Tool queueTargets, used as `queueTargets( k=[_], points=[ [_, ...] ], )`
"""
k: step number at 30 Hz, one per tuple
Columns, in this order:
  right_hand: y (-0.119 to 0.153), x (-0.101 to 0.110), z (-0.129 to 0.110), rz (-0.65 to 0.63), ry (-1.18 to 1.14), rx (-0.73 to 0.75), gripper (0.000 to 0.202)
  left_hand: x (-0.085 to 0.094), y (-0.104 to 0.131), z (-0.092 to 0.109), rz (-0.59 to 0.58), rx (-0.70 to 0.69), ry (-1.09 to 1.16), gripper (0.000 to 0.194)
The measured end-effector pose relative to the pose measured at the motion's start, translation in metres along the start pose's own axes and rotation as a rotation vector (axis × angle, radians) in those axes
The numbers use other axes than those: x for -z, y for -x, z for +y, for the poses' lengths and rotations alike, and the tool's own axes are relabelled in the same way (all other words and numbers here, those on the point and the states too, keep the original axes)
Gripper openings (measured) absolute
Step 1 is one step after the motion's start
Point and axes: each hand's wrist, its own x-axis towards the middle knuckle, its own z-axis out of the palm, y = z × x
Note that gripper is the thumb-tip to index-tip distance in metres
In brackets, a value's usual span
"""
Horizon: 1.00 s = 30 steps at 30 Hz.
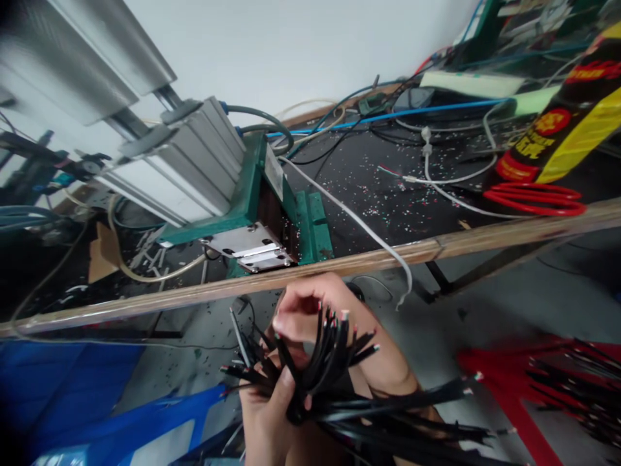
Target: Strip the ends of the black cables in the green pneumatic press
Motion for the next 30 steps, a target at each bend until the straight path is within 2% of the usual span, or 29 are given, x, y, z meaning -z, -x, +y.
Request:
queueTargets(
  k=[4, 7, 10, 13, 17, 19, 25, 30],
  points=[
    [-0.005, -0.014, -0.002, 0.175, -0.153, 0.088, 0.015, -0.002, 0.002, 0.006, -0.019, -0.06, -0.05, 0.046],
    [-0.011, -0.023, -0.006, 0.153, -0.156, 0.081, 0.017, -0.002, 0.003, 0.012, -0.006, -0.053, -0.057, 0.043],
    [-0.014, -0.027, -0.01, 0.086, -0.008, 0.077, 0.022, 0.001, 0.003, 0.013, -0.005, 0.013, -0.035, 0.045],
    [-0.016, -0.031, -0.011, 0.093, 0.08, 0.138, 0.03, 0.005, 0.001, 0.012, -0.005, 0.062, -0.002, 0.048],
    [-0.02, -0.041, -0.012, 0.315, 0.067, 0.112, 0.048, 0.009, 0.0, 0.009, 0.014, 0.037, 0.008, 0.046],
    [-0.024, -0.047, -0.012, 0.367, 0.045, 0.088, 0.05, 0.01, 0.0, 0.01, 0.022, 0.026, 0.02, 0.043],
    [-0.029, -0.054, -0.013, 0.411, 0.077, 0.041, 0.052, 0.009, -0.001, 0.015, 0.002, 0.059, 0.047, 0.045],
    [-0.023, -0.053, -0.016, 0.358, 0.097, 0.02, 0.047, 0.01, -0.001, 0.017, -0.013, 0.122, 0.065, 0.046]
  ],
)
